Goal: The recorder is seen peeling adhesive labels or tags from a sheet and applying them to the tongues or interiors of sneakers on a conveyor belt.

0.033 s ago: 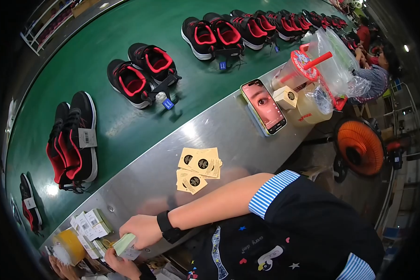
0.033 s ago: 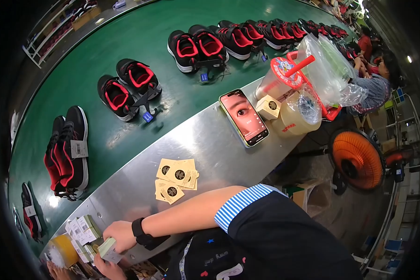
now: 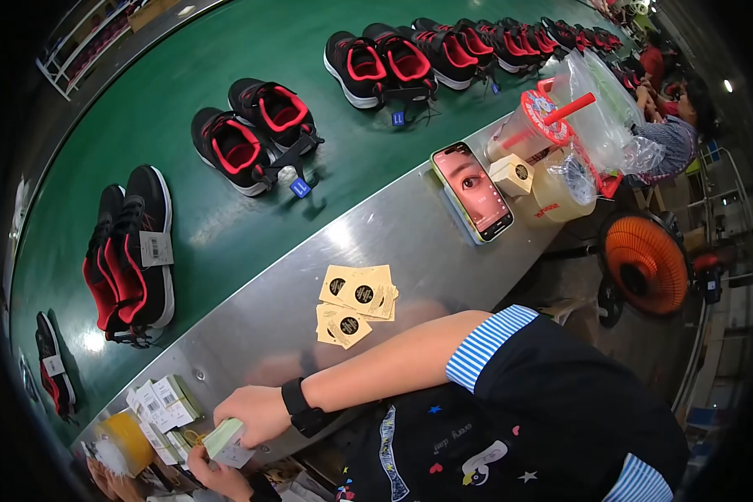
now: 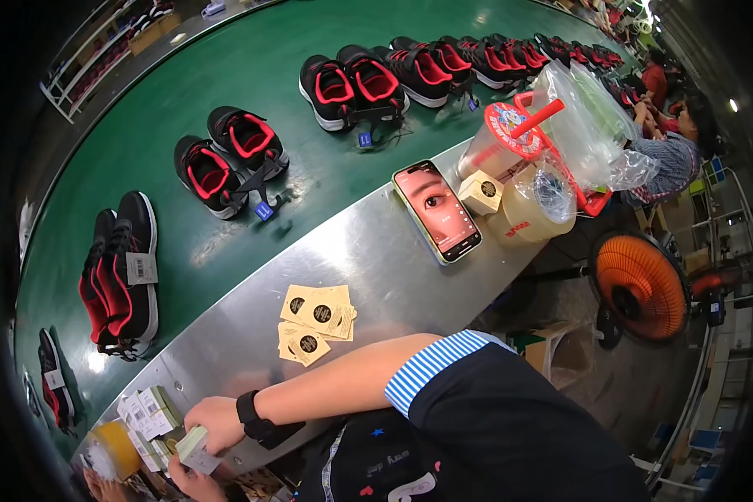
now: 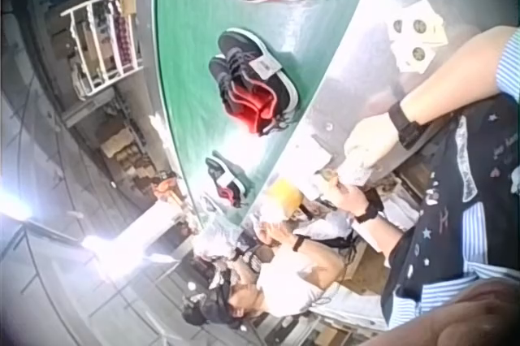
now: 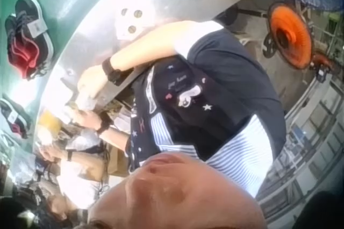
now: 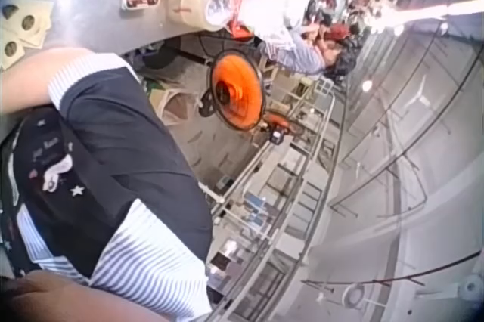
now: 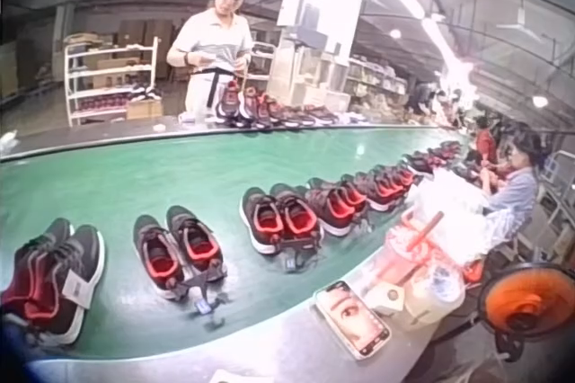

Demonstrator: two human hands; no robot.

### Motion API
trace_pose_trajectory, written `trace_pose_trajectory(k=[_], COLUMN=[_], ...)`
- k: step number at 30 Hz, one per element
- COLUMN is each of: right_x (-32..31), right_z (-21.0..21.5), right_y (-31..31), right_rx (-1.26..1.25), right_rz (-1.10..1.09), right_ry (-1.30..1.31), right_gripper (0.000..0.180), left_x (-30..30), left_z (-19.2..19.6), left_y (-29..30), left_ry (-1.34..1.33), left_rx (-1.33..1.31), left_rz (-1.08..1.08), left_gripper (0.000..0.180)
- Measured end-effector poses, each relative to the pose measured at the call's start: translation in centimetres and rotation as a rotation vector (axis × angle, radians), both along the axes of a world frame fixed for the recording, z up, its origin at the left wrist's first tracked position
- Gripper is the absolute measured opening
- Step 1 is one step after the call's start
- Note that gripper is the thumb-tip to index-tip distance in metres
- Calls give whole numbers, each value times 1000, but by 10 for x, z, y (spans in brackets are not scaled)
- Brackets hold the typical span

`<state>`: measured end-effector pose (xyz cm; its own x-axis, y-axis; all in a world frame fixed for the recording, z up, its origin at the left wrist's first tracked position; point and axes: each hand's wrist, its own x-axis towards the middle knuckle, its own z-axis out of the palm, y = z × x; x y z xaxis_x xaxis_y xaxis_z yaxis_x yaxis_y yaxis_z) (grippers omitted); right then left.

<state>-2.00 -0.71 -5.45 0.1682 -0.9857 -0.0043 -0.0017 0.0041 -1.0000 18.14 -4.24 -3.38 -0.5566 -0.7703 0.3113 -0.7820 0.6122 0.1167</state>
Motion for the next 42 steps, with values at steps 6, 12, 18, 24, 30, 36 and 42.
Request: trace_pose_trajectory(k=[6,12,18,24,30,36,42], right_x=[-9,-6,-5,-16,-16,-19,-25], right_z=[-2,-6,-17,0,-4,4,7], right_y=[-1,-9,-9,-1,2,4,-13], right_rx=[139,275,390,334,155,73,105], right_rz=[99,220,232,246,282,95,-284], right_ry=[-143,-394,-598,-568,-443,166,2], right_gripper=[46,43,46,43,41,36,34], left_x=[8,-1,-49,-52,-34,-25,-38], left_z=[-7,4,19,22,10,13,-8], left_y=[-3,2,17,20,13,29,51], left_ry=[295,672,751,438,1625,1184,767], left_rx=[549,572,603,254,1122,1008,740], left_rz=[494,506,184,-100,463,-228,-291], left_gripper=[18,23,28,20,47,47,65])
